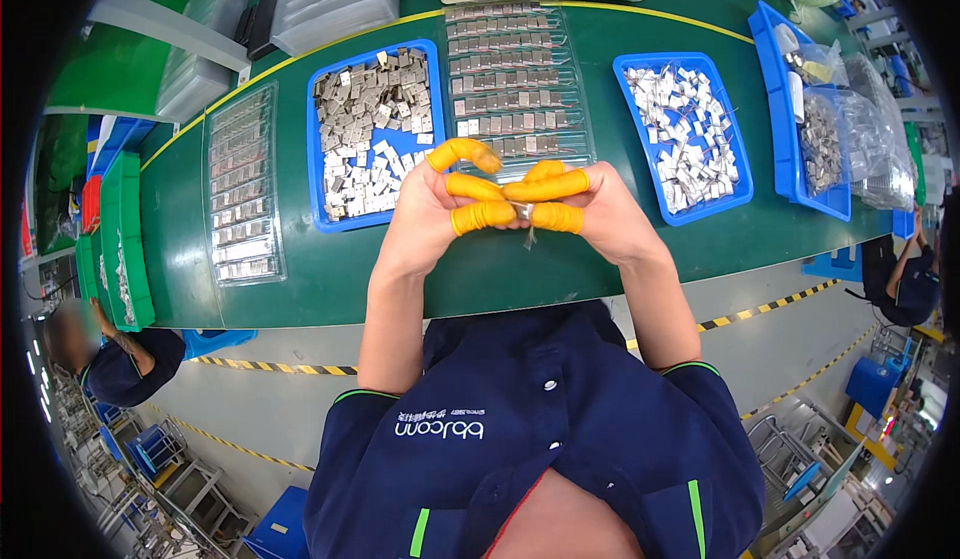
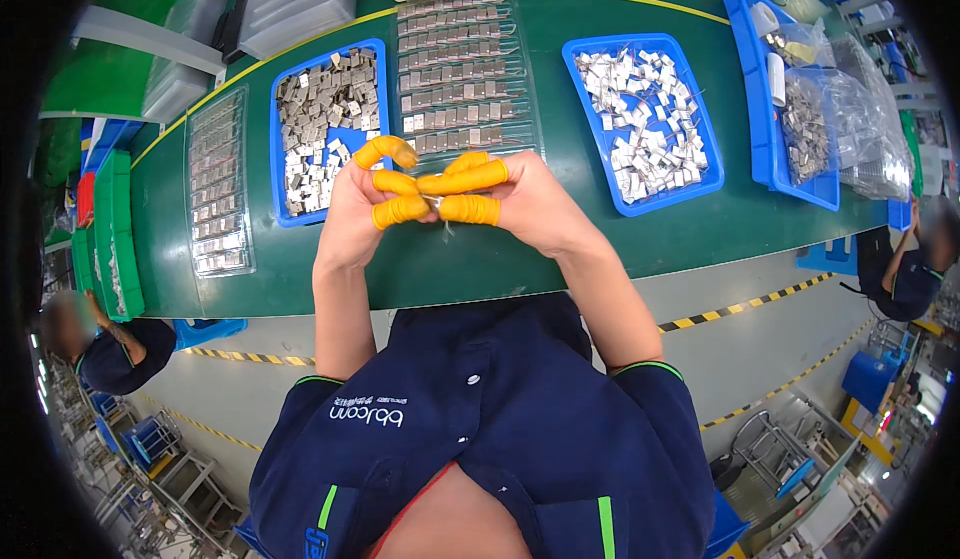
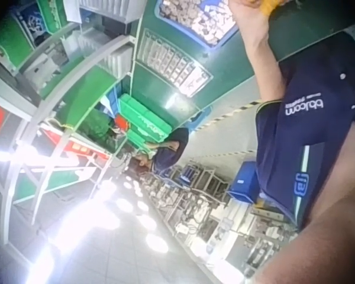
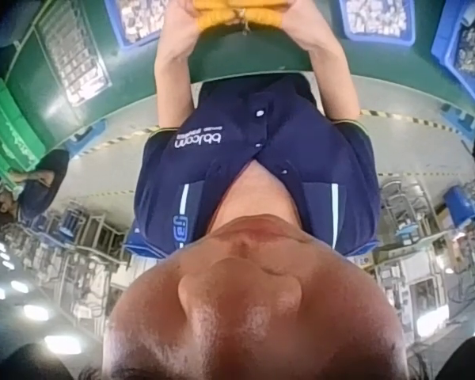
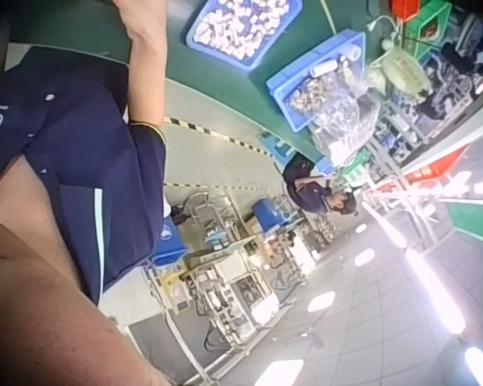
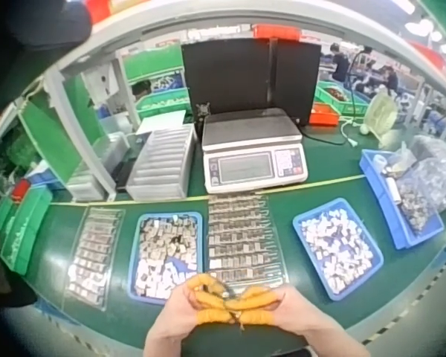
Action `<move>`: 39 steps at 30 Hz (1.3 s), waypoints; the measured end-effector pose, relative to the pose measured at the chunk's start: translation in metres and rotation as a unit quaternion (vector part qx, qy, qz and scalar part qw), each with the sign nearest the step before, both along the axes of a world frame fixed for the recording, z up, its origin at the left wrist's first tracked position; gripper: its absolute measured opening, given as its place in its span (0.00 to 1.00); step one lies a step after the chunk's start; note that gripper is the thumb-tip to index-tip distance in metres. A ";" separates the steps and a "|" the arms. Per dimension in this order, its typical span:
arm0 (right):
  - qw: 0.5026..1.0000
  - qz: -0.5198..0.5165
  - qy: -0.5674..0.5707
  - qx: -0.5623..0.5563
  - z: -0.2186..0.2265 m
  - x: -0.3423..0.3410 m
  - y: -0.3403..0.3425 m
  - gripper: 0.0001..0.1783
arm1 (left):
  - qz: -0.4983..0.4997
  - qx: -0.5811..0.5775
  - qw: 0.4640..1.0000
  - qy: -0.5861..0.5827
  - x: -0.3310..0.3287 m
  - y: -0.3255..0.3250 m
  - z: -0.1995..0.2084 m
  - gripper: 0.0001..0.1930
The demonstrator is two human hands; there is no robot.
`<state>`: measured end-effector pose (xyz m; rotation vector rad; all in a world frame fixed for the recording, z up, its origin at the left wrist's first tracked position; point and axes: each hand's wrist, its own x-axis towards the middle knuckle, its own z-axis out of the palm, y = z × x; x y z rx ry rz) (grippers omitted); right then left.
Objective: The person assembles electronic components by hand, taking pieces from blue bins and combining them into plastic trays.
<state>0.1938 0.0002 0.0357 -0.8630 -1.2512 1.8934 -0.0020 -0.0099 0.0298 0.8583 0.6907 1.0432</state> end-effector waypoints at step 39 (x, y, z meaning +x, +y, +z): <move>0.992 -0.103 -0.002 -0.076 -0.029 0.015 -0.019 0.07 | 0.130 -0.090 0.986 0.050 0.032 -0.022 -0.023 0.14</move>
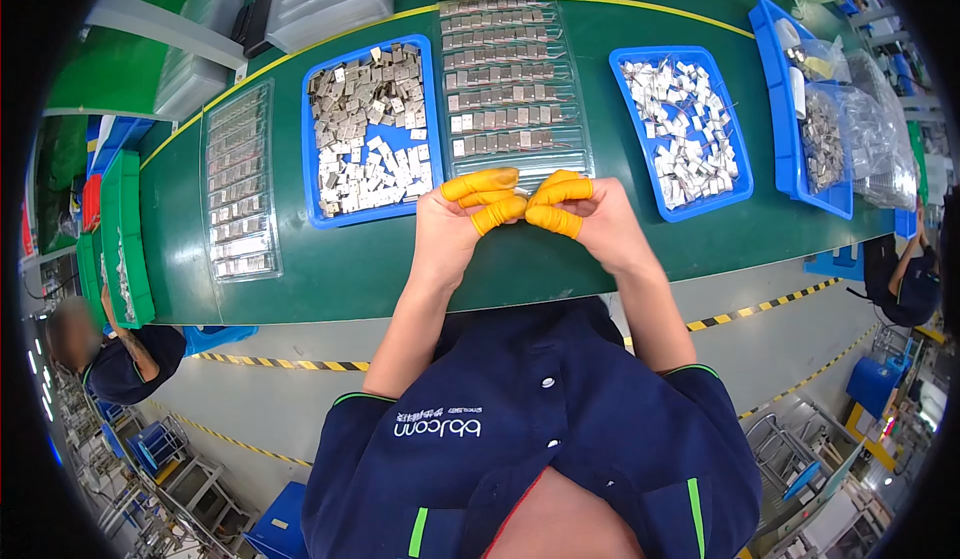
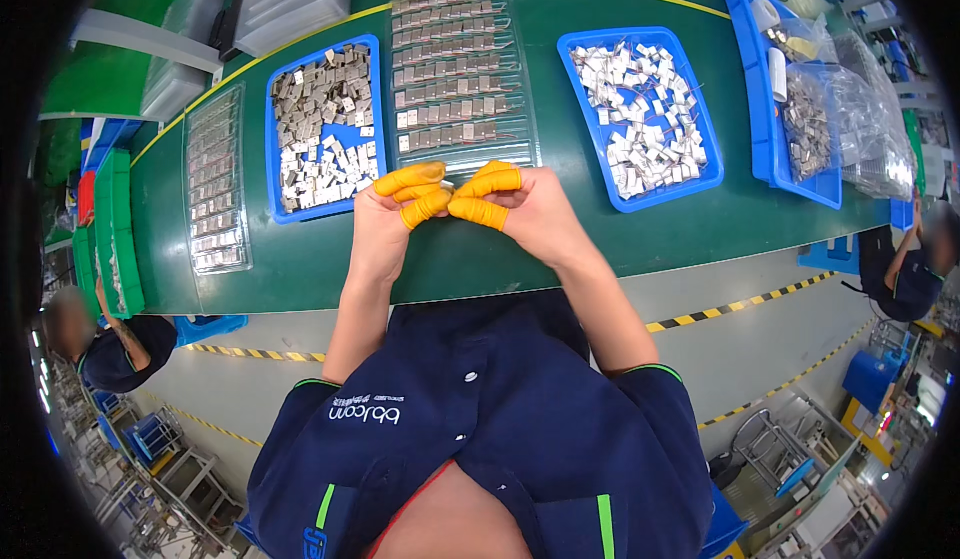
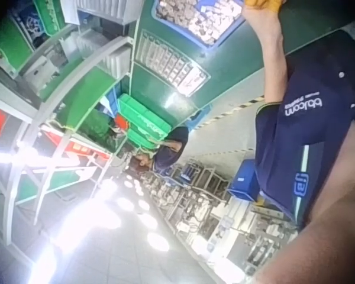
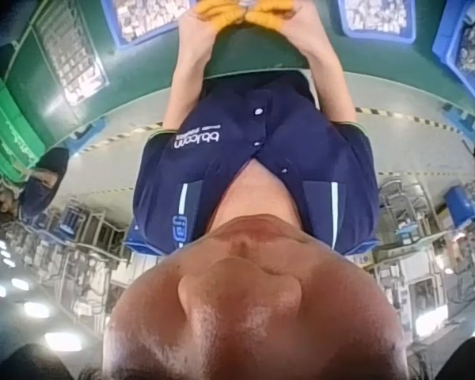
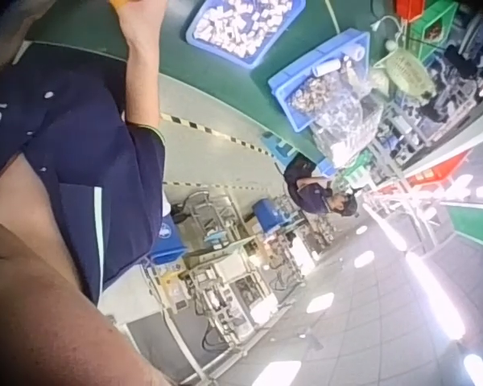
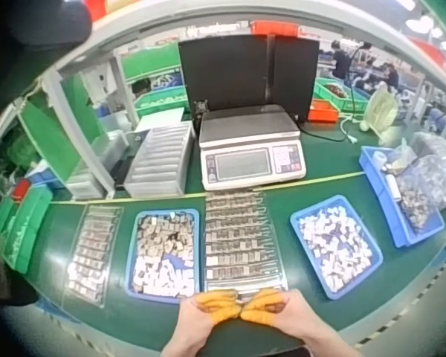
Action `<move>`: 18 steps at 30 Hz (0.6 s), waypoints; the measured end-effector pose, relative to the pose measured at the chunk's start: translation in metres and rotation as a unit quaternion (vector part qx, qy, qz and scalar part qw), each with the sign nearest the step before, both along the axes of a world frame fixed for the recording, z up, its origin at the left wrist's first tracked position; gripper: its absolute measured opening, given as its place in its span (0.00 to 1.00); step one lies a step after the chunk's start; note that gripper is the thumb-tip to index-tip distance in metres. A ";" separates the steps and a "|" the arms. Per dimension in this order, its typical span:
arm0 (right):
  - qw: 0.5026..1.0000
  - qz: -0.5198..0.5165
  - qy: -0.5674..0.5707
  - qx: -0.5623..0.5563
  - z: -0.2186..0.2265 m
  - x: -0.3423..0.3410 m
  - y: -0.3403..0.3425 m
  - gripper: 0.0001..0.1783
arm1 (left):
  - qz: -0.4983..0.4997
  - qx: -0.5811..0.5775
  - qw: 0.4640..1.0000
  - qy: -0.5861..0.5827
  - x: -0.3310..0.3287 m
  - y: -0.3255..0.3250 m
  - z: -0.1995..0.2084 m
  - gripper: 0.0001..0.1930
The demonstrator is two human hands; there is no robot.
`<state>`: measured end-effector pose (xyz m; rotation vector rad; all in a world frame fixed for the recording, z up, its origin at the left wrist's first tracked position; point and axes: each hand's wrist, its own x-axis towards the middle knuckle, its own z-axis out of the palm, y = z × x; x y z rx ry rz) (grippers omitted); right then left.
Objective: The person assembles electronic components by hand, taking pieces from blue bins and combining them into plastic trays.
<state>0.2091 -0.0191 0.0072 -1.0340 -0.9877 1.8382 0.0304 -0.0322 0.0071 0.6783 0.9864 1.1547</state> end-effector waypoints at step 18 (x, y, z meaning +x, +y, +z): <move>0.948 -0.203 -0.115 0.218 0.031 0.019 0.028 0.09 | 0.023 -0.042 0.998 0.044 0.018 0.050 0.017 0.08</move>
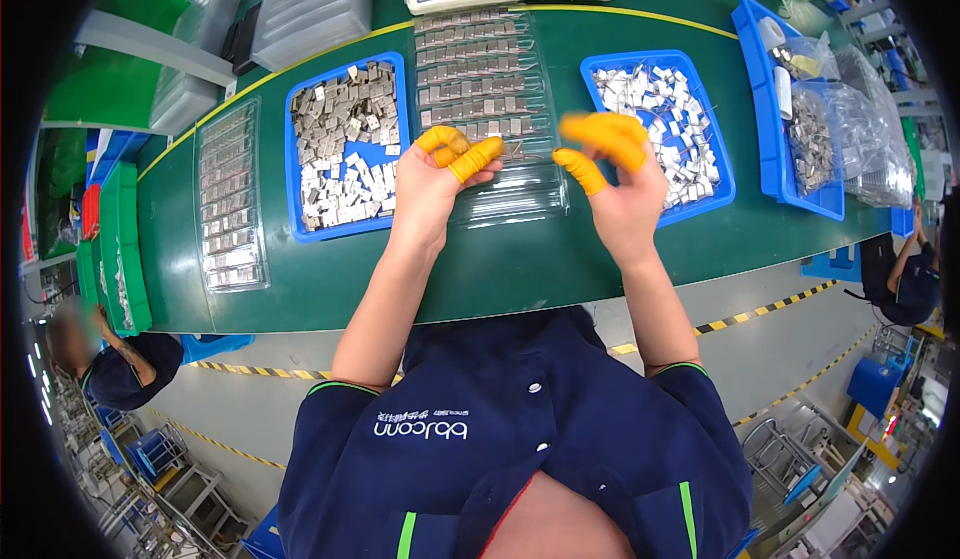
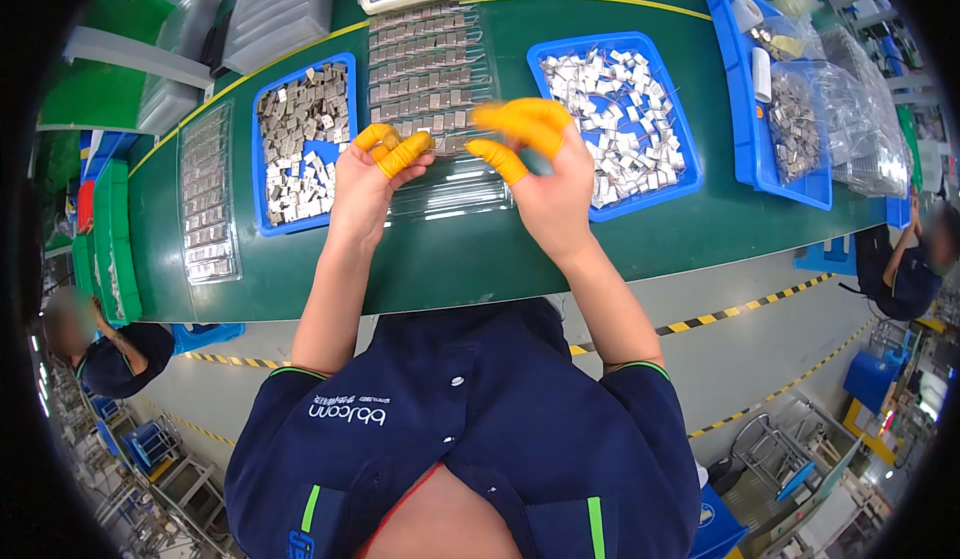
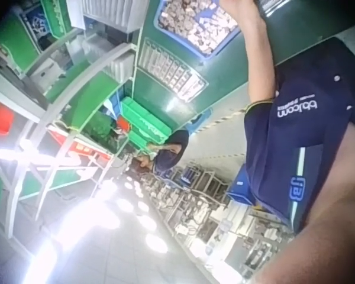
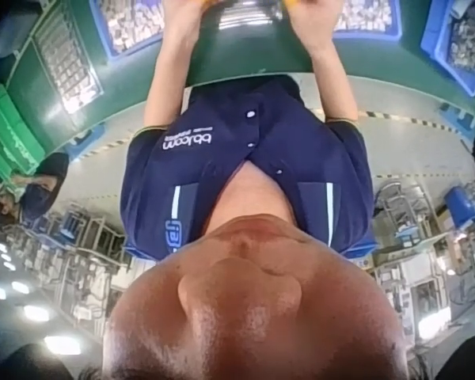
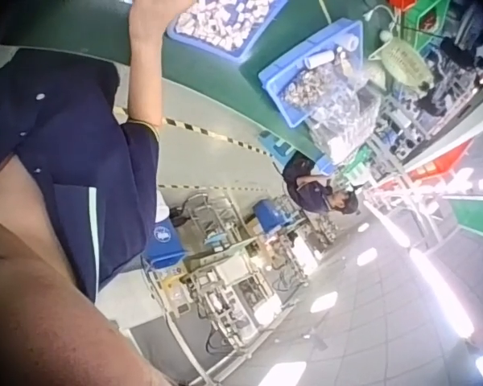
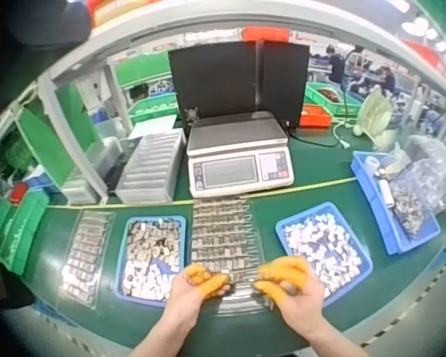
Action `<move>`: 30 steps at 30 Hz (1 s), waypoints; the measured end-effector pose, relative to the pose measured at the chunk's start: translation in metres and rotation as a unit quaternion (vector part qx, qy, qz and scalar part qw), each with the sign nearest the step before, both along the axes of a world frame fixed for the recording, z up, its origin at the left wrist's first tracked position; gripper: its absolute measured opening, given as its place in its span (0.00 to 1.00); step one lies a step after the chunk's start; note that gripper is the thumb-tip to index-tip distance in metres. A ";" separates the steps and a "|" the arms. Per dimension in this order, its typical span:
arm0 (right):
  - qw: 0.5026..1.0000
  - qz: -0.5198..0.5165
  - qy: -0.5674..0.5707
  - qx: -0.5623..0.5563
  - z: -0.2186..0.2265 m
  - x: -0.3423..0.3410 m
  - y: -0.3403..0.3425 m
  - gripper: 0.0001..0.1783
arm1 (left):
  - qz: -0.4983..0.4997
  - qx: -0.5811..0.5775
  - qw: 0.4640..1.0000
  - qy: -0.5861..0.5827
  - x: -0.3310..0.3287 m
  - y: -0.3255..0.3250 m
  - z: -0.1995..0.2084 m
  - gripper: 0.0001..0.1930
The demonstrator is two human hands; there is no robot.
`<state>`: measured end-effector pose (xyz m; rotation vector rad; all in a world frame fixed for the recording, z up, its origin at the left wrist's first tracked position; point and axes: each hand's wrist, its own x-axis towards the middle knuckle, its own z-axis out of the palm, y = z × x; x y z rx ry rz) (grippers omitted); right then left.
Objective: The person assembles electronic components by hand, taking pieces from blue bins and combining them into plastic trays.
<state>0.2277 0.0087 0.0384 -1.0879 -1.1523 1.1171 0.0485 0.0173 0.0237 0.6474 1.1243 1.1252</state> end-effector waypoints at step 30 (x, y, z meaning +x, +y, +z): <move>0.834 0.028 -0.508 0.214 -0.051 0.016 0.021 0.10 | -0.190 0.344 0.649 0.652 0.026 -0.033 -0.032 0.27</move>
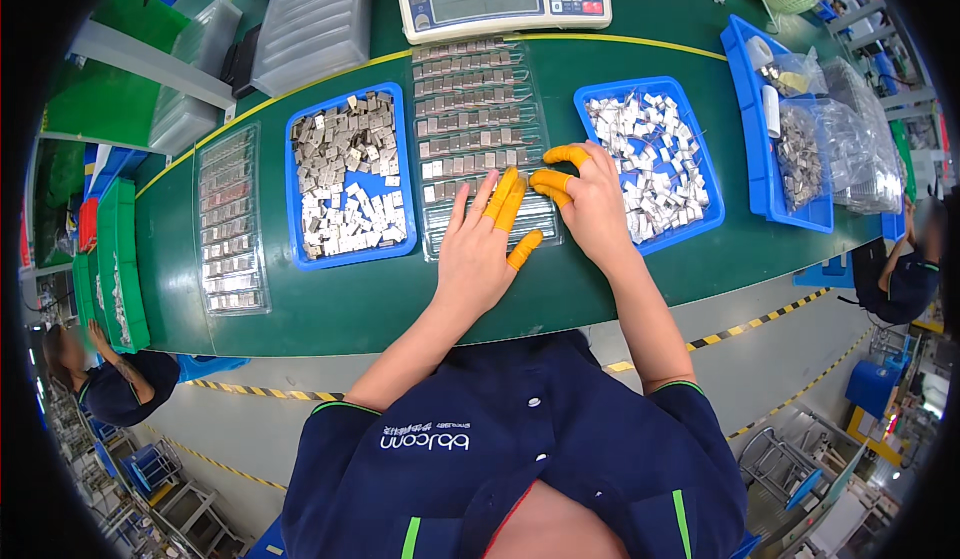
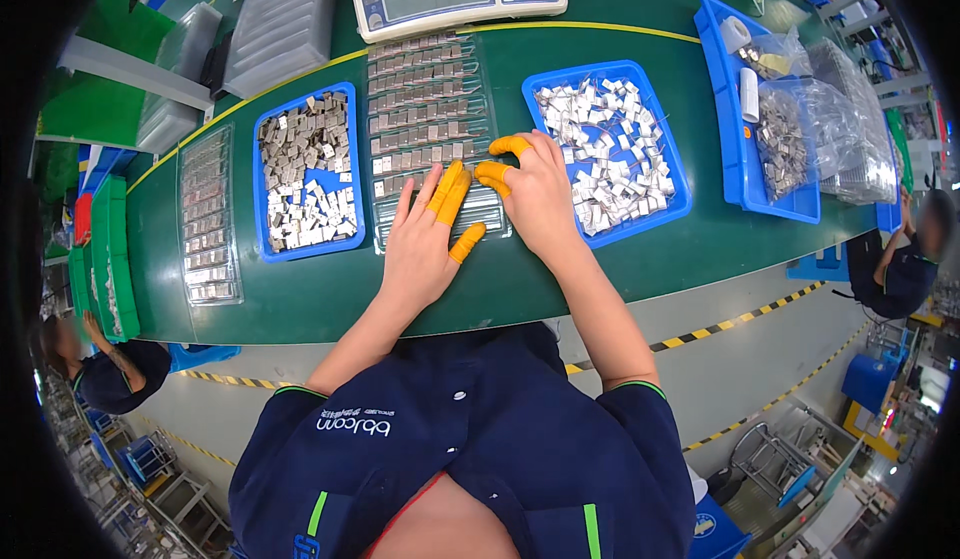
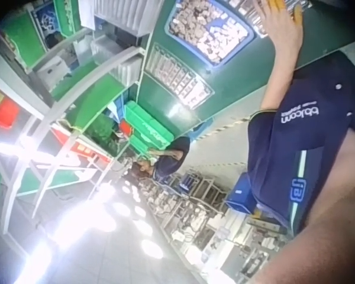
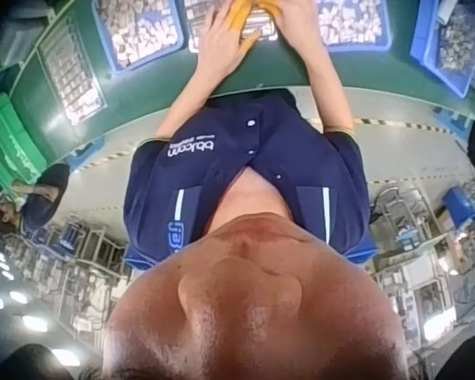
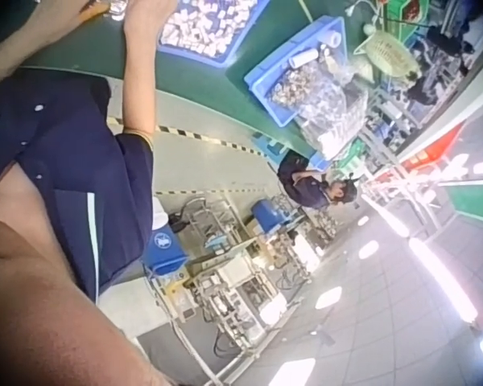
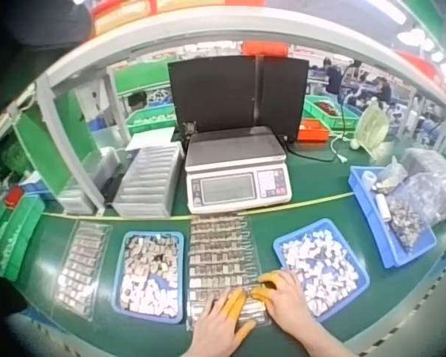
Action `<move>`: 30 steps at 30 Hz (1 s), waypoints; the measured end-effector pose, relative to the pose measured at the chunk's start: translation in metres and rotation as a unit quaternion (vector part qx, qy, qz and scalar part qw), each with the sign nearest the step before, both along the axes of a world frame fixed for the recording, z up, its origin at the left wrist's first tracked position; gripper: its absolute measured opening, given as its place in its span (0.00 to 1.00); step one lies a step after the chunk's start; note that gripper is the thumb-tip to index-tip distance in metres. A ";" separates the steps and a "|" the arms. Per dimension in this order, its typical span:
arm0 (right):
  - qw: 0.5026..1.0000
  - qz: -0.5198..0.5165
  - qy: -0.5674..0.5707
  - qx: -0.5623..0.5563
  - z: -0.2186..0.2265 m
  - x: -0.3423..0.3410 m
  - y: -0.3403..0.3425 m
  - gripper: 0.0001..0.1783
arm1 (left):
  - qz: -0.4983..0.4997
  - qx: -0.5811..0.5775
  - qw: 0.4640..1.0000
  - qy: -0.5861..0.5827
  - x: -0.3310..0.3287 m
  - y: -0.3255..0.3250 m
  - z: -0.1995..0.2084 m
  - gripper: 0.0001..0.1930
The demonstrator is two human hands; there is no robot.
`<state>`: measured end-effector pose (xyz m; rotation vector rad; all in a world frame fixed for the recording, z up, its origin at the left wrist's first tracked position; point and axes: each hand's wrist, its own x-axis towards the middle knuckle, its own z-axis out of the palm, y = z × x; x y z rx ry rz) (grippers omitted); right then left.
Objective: The person assembles electronic components by hand, taking pieces from blue bins and combining them into plastic trays.
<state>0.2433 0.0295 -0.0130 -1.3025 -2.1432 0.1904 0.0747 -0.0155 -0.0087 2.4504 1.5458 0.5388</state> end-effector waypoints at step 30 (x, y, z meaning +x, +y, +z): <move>0.912 -0.308 -0.001 -0.273 0.038 0.074 -0.012 0.25 | 0.058 -0.066 0.995 0.041 -0.049 -0.058 0.012 0.28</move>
